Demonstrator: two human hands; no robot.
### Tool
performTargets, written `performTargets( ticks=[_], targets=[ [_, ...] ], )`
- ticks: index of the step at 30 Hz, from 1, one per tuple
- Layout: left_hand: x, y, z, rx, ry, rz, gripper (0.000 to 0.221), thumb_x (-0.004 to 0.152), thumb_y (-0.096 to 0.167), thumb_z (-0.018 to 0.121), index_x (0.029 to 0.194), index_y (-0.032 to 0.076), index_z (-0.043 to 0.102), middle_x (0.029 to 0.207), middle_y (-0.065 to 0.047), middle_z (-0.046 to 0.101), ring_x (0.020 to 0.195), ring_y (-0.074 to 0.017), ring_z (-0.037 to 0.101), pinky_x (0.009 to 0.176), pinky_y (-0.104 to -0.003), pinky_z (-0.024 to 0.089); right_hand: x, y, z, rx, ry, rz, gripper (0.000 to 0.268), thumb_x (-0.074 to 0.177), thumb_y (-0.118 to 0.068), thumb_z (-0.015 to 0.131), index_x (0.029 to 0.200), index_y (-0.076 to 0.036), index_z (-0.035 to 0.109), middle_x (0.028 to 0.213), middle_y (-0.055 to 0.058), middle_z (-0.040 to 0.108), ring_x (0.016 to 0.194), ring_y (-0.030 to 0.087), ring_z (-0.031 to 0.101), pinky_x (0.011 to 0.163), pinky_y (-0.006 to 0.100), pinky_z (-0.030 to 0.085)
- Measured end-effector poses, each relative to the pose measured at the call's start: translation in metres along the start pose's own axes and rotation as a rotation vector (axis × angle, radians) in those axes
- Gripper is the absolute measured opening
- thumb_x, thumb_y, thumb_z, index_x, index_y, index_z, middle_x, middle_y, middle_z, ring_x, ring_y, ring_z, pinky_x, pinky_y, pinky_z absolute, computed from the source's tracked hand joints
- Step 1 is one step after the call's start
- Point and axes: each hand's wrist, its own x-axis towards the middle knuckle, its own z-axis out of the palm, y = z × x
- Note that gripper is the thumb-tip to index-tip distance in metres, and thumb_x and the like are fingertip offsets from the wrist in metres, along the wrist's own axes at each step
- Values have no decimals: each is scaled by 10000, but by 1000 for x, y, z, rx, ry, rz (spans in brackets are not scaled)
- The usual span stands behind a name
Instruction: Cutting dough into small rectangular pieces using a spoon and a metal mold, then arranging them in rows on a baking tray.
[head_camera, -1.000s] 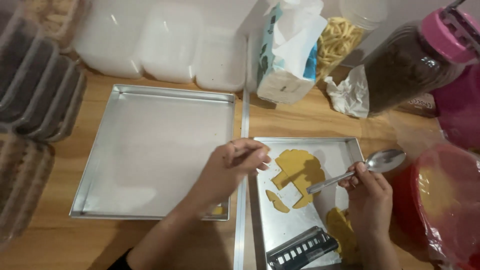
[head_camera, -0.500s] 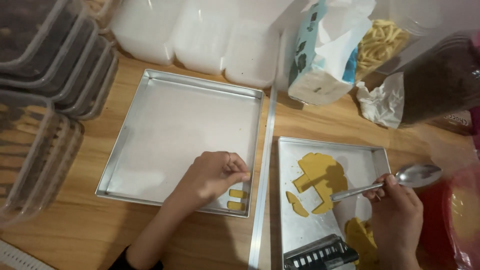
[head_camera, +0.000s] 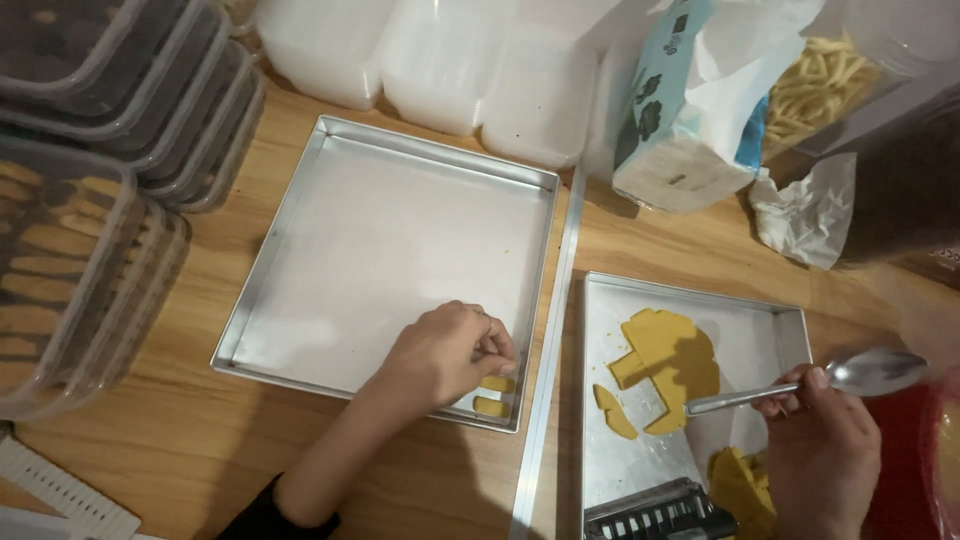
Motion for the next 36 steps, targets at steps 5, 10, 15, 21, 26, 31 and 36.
performTargets(
  ticks=[5, 10, 15, 21, 26, 31, 36],
  targets=[
    [8, -9, 8, 44, 43, 67, 112, 940, 292, 710, 971, 220, 790, 1034, 40, 756, 1104, -141, 611, 817, -359, 529, 6, 7, -12, -8, -14, 0, 224, 1110, -135, 598, 905, -76, 670, 941, 40, 625, 765, 106, 564, 723, 227, 547],
    [13, -16, 16, 62, 97, 130, 124, 948, 263, 684, 918, 222, 797, 1011, 46, 764, 1101, -159, 607, 794, -384, 542, 4, 5, -9, -65, -1, -8, 238, 1110, -156, 619, 885, -97, 673, 957, 23, 646, 768, 119, 594, 751, 229, 550],
    [17, -20, 23, 35, 169, 194, 150, 952, 208, 681, 945, 203, 831, 1030, 29, 784, 1085, -207, 628, 760, -418, 574, 2, 1, -2, -28, 39, 1, 263, 1072, -131, 638, 810, -123, 655, 949, 28, 641, 776, 125, 571, 727, 236, 532],
    [19, -22, 26, 29, 187, 189, 93, 934, 228, 736, 991, 186, 796, 943, 23, 766, 1105, -194, 614, 795, -408, 567, 0, 2, -1, -47, 52, -23, 271, 1091, -128, 639, 821, -107, 640, 964, 43, 654, 728, 146, 573, 718, 241, 526],
    [22, -27, 28, 9, 223, 203, 49, 934, 176, 739, 905, 161, 775, 917, 9, 756, 1066, -201, 634, 783, -396, 569, 0, -1, 0, -80, 41, 0, 235, 1092, -179, 647, 865, -120, 654, 929, 5, 647, 736, 96, 586, 736, 219, 570],
    [20, -31, 18, 65, 193, 162, 139, 958, 172, 683, 1069, 126, 753, 1029, -43, 719, 1061, -236, 629, 820, -413, 564, 1, 4, -4, -57, 63, -22, 281, 1081, -145, 661, 805, -117, 611, 959, 41, 647, 754, 115, 592, 751, 227, 611],
    [13, -28, 11, 77, 94, 139, 130, 935, 140, 720, 1058, 134, 760, 1078, -26, 721, 1063, -184, 665, 804, -375, 575, -3, -3, 5, -63, 64, -11, 315, 1082, -156, 659, 772, -148, 608, 931, 15, 637, 750, 104, 572, 698, 205, 535]
  ],
)
